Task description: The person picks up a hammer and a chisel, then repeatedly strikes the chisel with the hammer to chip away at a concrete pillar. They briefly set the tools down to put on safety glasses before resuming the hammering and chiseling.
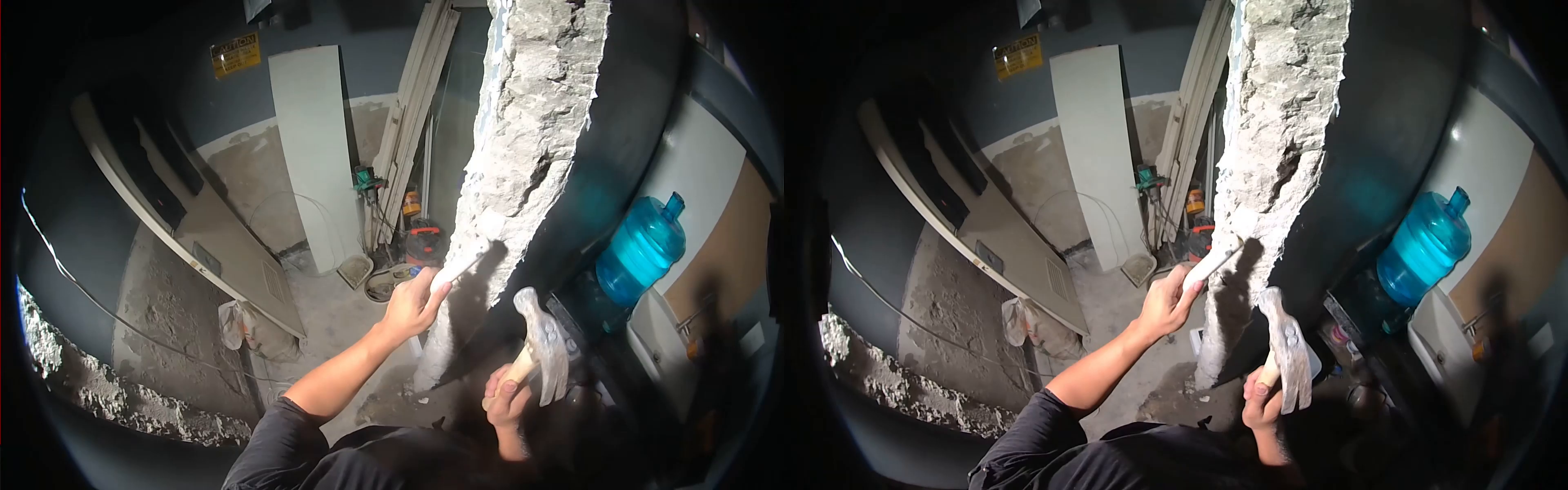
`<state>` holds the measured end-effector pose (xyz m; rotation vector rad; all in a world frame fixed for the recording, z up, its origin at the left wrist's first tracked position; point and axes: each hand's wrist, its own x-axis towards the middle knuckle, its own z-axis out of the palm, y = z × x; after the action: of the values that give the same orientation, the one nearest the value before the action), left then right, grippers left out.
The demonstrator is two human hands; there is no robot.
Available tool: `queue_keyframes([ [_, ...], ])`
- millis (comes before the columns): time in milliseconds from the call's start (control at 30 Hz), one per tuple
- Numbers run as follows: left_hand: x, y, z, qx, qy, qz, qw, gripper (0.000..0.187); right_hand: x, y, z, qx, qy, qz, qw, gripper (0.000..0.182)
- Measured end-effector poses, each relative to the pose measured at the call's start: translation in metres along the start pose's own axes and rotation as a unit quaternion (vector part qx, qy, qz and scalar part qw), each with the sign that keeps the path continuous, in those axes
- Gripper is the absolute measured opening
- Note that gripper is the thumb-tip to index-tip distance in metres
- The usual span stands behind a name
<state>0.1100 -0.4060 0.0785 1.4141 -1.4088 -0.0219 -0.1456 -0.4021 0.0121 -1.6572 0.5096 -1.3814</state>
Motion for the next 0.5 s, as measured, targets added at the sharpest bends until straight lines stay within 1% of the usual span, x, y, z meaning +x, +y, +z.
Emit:
queue_keyframes([
  [33, -0.001, 0.007, -0.002, -0.029, 0.009, -0.03, 0.999, 0.026, 0.006, -0.015, -0.005, -0.03, -0.021, 0.006, 0.999, 0.052],
  [67, 0.002, 0.011, -0.003, -0.043, 0.031, -0.037, 0.998, 0.027, 0.015, -0.035, -0.003, -0.054, -0.019, 0.01, 0.998, 0.05],
  [100, 0.005, 0.016, -0.011, -0.04, 0.019, -0.073, 0.996, 0.029, 0.024, -0.051, 0.0, -0.078, -0.015, 0.014, 0.997, 0.048],
  [167, 0.019, 0.012, -0.026, -0.048, 0.028, -0.086, 0.995, 0.033, 0.04, -0.077, -0.006, -0.094, -0.021, 0.06, 0.994, 0.033],
  [233, 0.036, -0.006, -0.044, -0.185, -0.066, -0.161, 0.967, 0.033, 0.067, -0.108, -0.008, -0.177, -0.049, 0.075, 0.98, 0.028],
  [267, 0.041, -0.019, -0.044, -0.222, -0.081, -0.134, 0.962, 0.035, 0.077, -0.12, -0.005, -0.192, -0.042, 0.067, 0.978, 0.026],
  [300, 0.048, -0.023, -0.05, -0.271, -0.11, -0.137, 0.946, 0.036, 0.086, -0.129, -0.001, -0.207, -0.038, 0.058, 0.976, 0.025],
  [333, 0.05, -0.024, -0.054, -0.298, -0.117, -0.165, 0.933, 0.036, 0.095, -0.136, -0.002, -0.251, -0.054, 0.049, 0.965, 0.026],
  [367, 0.053, -0.015, -0.063, -0.323, -0.124, -0.194, 0.918, 0.036, 0.105, -0.14, -0.002, -0.301, -0.067, -0.006, 0.951, 0.027],
  [400, 0.056, -0.015, -0.066, -0.325, -0.125, -0.195, 0.917, 0.036, 0.112, -0.15, 0.001, -0.335, -0.073, -0.028, 0.939, 0.027],
  [433, 0.058, -0.016, -0.07, -0.328, -0.148, -0.203, 0.911, 0.039, 0.118, -0.162, 0.004, -0.369, -0.08, -0.048, 0.925, 0.027],
  [467, 0.059, -0.018, -0.072, -0.33, -0.171, -0.213, 0.904, 0.042, 0.123, -0.175, 0.01, -0.378, -0.085, -0.047, 0.921, 0.027],
  [500, 0.059, -0.019, -0.073, -0.331, -0.172, -0.214, 0.903, 0.042, 0.127, -0.184, 0.015, -0.387, -0.09, -0.048, 0.916, 0.027],
])
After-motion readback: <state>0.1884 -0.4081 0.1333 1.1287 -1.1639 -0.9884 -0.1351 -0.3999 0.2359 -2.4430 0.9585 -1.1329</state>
